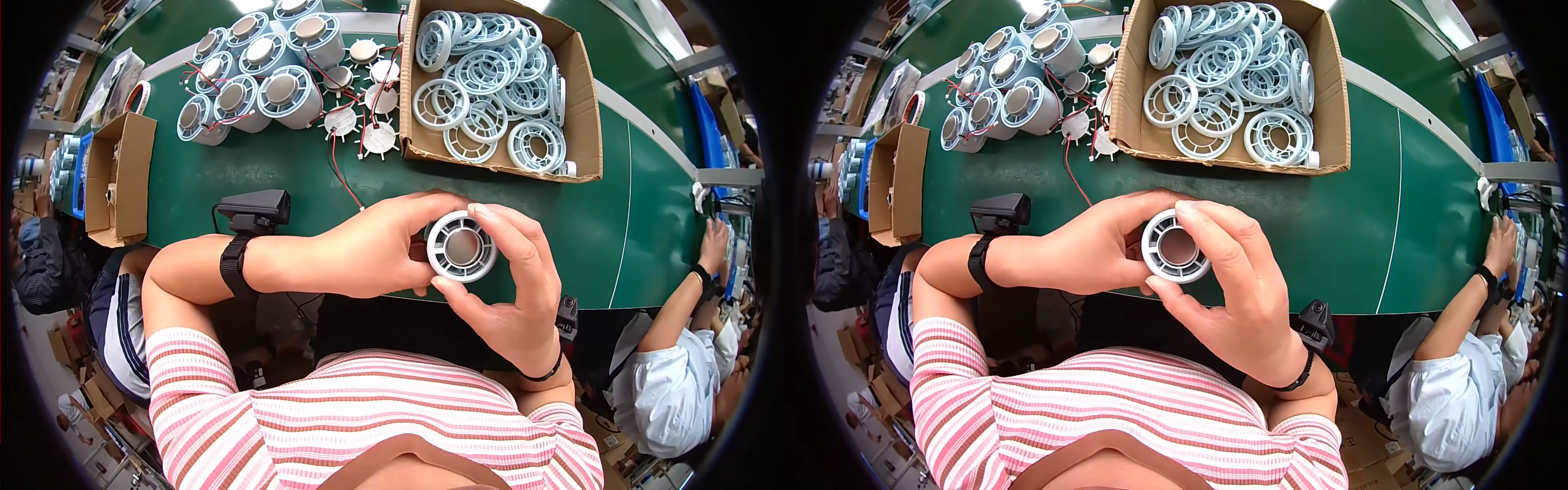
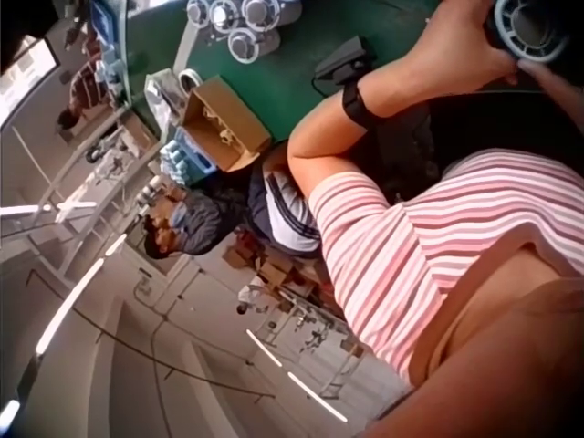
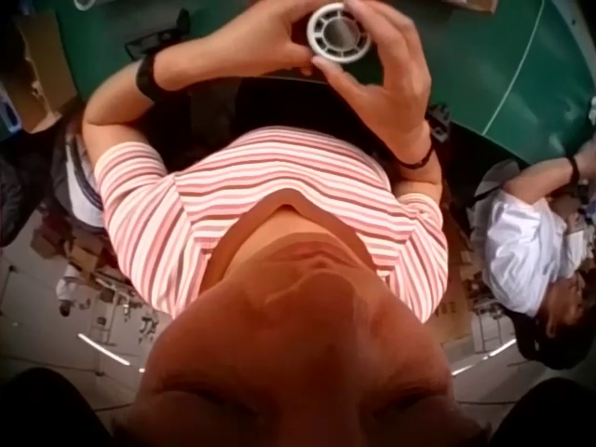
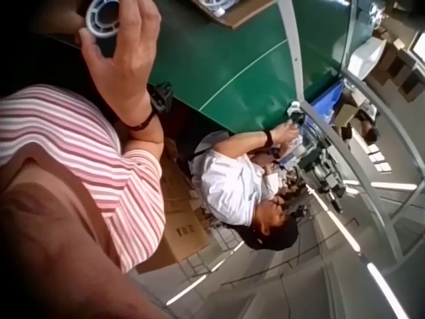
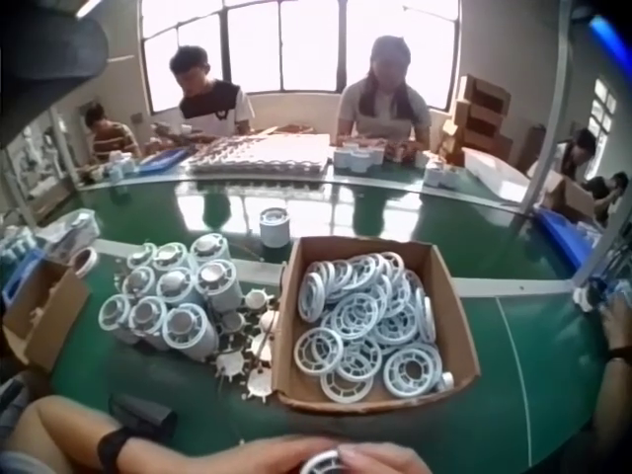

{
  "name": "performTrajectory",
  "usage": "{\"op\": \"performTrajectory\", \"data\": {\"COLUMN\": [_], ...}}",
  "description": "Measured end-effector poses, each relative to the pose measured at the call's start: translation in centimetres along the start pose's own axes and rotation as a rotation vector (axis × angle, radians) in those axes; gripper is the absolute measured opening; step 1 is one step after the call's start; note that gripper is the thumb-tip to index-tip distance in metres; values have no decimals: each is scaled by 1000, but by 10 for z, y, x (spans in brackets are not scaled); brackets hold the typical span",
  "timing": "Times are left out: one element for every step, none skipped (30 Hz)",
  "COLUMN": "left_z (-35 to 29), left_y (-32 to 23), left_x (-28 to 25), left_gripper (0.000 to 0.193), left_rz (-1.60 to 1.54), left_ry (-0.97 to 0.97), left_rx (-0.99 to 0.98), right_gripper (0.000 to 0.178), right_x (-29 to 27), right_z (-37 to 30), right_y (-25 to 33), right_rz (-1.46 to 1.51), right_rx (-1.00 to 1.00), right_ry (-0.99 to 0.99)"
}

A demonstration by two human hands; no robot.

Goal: The person picks up a white plastic frame and a metal component with wires, fits the component into the frame, and snaps a plastic ring onto the assembly. After placing the unit on the table, the person repeats the process with another set of components.

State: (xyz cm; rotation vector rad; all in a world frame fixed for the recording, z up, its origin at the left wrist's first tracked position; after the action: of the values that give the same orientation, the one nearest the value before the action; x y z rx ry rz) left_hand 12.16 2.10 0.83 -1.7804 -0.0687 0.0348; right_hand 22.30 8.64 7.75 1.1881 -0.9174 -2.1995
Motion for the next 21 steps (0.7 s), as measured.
{"op": "performTrajectory", "data": {"left_z": [0, 0, 0, 0, 0, -1, -1, 0, 0, 1, 1, 1, 1, 1, 0, 1, 1, 2, 3, 2, 2], "left_y": [3, 6, 8, 7, 6, 6, 6, 7, 6, 5, 4, 4, 4, 5, 5, 5, 3, 1, 0, 1, 2], "left_x": [1, 2, 3, 2, 3, 3, 4, 3, 3, 3, 3, 2, 3, 3, 4, 3, 3, 3, 3, 3, 4], "left_gripper": [61, 61, 61, 61, 62, 63, 65, 65, 65, 65, 65, 65, 65, 64, 64, 64, 65, 65, 65, 65, 65], "left_rz": [-48, -97, -145, -145, -129, -113, -97, -98, -86, -72, -59, -59, -82, -106, -129, -130, -110, -90, -69, -70, -89], "left_ry": [1, 2, 4, 4, 22, 40, 58, 58, 60, 62, 64, 64, 67, 70, 73, 72, 76, 79, 83, 82, 81], "left_rx": [-6, -11, -16, -16, -31, -45, -60, -61, -48, -35, -22, -23, -33, -44, -56, -57, -44, -31, -18, -21, -34], "right_gripper": [74, 74, 74, 74, 74, 75, 75, 75, 75, 75, 75, 75, 74, 73, 71, 71, 72, 72, 73, 73, 73], "right_x": [1, 1, 1, 1, 1, 1, 1, 1, 1, 0, 0, 1, 0, -2, -3, -2, -3, -3, -4, -3, -3], "right_z": [1, 1, 1, 1, 1, 0, 0, -1, -2, -2, -3, -2, 0, 2, 3, 3, 2, 2, 1, 0, 0], "right_y": [-1, -3, -4, -4, -6, -7, -8, -9, -11, -12, -13, -13, -11, -8, -6, -6, -7, -8, -9, -9, -10], "right_rz": [9, 17, 24, 24, 25, 25, 26, 26, 36, 45, 55, 55, 59, 62, 66, 67, 64, 61, 58, 60, 58], "right_rx": [8, 17, 26, 26, 38, 50, 62, 63, 69, 76, 82, 82, 56, 29, 3, 4, 11, 19, 26, 27, 41], "right_ry": [-8, -16, -25, -25, -21, -17, -13, -12, -9, -7, -5, -5, -20, -36, -52, -51, -59, -66, -74, -73, -74]}}
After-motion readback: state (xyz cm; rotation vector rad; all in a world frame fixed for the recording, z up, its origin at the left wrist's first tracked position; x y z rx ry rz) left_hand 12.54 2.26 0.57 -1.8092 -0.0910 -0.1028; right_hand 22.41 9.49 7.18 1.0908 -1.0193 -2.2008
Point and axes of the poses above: each hand's wrist, its own z-axis towards the middle knuckle, its own x-axis out of the palm, y = z × x, the point moved 9 cm from there along z, towards the middle knuckle, and after that the axes turned 1 degree about x, right-handed, at the moved point
